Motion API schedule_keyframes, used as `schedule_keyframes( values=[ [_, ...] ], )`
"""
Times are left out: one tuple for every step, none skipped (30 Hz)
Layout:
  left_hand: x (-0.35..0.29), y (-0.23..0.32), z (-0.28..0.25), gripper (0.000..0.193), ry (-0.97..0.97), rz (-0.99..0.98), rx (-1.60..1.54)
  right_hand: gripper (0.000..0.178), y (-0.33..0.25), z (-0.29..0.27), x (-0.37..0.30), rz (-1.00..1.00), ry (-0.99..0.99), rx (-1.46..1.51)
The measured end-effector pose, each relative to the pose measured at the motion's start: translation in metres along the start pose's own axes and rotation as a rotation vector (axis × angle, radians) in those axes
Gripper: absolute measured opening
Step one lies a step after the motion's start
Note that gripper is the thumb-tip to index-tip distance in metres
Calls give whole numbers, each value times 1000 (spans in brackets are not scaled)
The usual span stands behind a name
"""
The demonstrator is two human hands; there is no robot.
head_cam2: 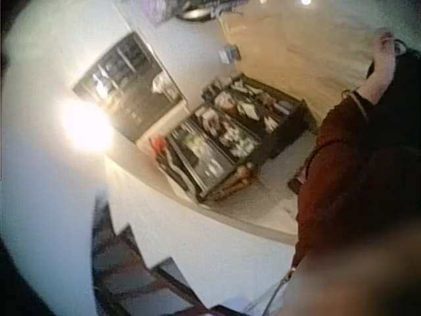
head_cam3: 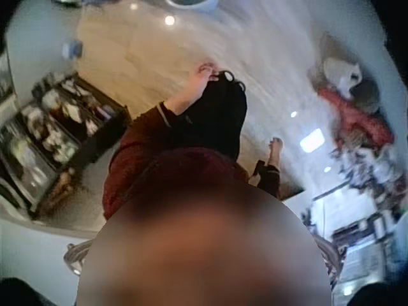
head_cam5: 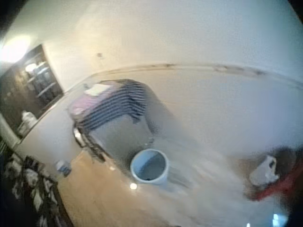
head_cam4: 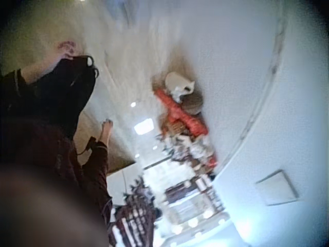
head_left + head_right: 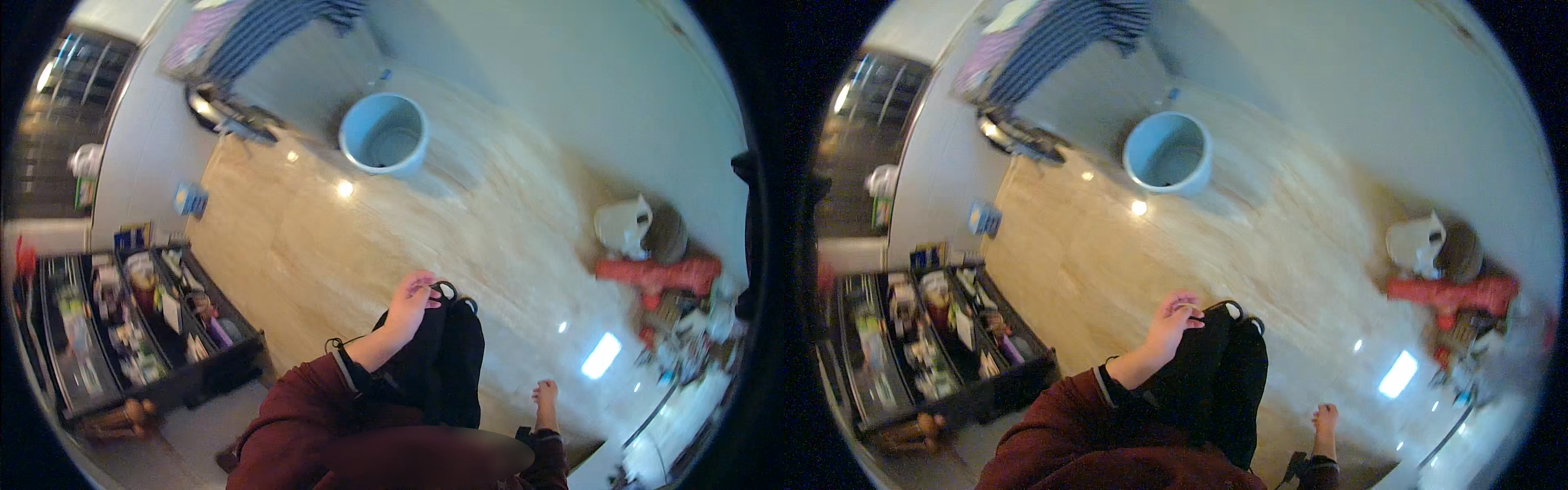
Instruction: The person wipes a wall with a cloth, then moves and stacks various items including wooden boards, metal frames, and a bucket. They also handle a power strip and a laundry basket, placing items in different locations within the room.
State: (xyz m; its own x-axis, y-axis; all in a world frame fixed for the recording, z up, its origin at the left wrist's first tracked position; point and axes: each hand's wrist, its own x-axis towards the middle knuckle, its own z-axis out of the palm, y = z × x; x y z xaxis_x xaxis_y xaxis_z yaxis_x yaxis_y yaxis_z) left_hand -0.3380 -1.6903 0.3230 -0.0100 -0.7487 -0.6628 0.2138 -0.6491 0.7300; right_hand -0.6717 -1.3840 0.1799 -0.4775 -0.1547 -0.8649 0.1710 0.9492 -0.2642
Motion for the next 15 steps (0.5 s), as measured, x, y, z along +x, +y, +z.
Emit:
schedule_keyframes(
  values=[
    [0,15,-11,23,77,52,-70,12,-20,-11,13,63,4,-85],
    [0,28,-24,24,131,85,-74,10,-34,-22,25,61,21,-87],
    [-3,38,-38,24,186,119,-85,9,-51,-31,40,130,87,-72],
    [-3,46,-51,24,238,152,-96,9,-66,-40,53,100,106,-76],
    [-8,53,-64,24,288,201,-121,11,-85,-48,67,160,118,-78],
    [-2,61,-75,24,323,268,-149,13,-112,-48,86,78,63,-52],
    [-14,64,-89,24,377,327,-163,13,-129,-52,94,78,49,-104],
    [-26,65,-102,24,447,340,-188,14,-149,-50,103,27,36,-165],
    [-46,69,-120,24,500,376,-209,14,-167,-46,103,6,37,-175],
    [-62,73,-139,24,560,400,-231,14,-188,-35,103,-37,29,-178],
    [-76,78,-158,23,613,428,-252,14,-208,-23,99,-68,25,-197],
    [-89,84,-177,23,673,448,-273,12,-231,-5,98,-171,-36,-218],
    [-107,96,-207,22,728,481,-304,13,-254,18,80,-229,-65,-278],
    [-118,104,-227,22,782,482,-336,15,-278,43,71,-337,-96,-382],
    [-127,112,-245,23,837,497,-362,16,-307,69,58,-279,-156,-440]
  ],
)
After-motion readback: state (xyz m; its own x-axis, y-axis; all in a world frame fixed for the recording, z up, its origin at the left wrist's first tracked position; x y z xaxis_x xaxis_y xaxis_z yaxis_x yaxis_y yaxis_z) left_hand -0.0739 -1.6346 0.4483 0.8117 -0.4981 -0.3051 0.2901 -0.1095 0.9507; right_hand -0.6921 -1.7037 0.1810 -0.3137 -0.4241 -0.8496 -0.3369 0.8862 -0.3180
